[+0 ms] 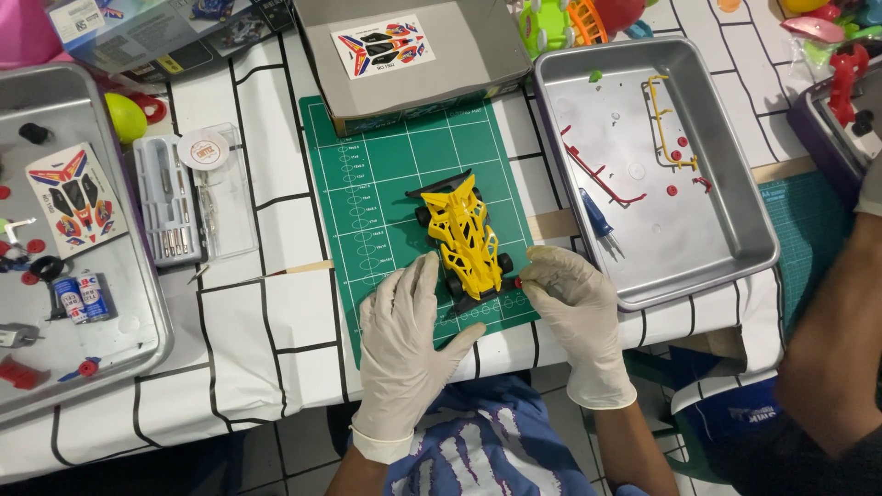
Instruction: The person assembles a remote control car on a green cutting mat. They attach wheels to the black chassis, place a yellow body shell over the frame, and use a screwdriver to secure the components.
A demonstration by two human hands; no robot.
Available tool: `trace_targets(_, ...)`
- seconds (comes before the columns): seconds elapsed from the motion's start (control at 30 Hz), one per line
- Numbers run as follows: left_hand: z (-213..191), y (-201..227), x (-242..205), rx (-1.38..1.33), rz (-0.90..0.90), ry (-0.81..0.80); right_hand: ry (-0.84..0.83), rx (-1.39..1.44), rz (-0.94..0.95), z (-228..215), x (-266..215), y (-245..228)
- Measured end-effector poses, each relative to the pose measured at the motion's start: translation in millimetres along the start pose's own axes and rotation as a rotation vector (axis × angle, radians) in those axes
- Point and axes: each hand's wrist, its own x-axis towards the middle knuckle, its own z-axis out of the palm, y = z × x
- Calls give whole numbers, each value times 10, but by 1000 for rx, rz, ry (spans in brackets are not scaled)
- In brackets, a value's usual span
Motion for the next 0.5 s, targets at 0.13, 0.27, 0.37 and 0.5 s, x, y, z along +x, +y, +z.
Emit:
trace_targets(0.13, 5, -2, 3, -3, -2, -9, -1, -9, -12, 1, 2, 11)
trace_targets(0.27, 5, 5, 9, 23, 1, -12, -2, -7, -18, 18, 1, -7)
trace_targets(0.37, -3, 2, 8, 28, 12, -6, 6, -40, -12, 37, 7, -23)
trace_targets(0.5, -24, 1, 9, 34, 37, 9, 23, -68, -22, 53, 2, -14)
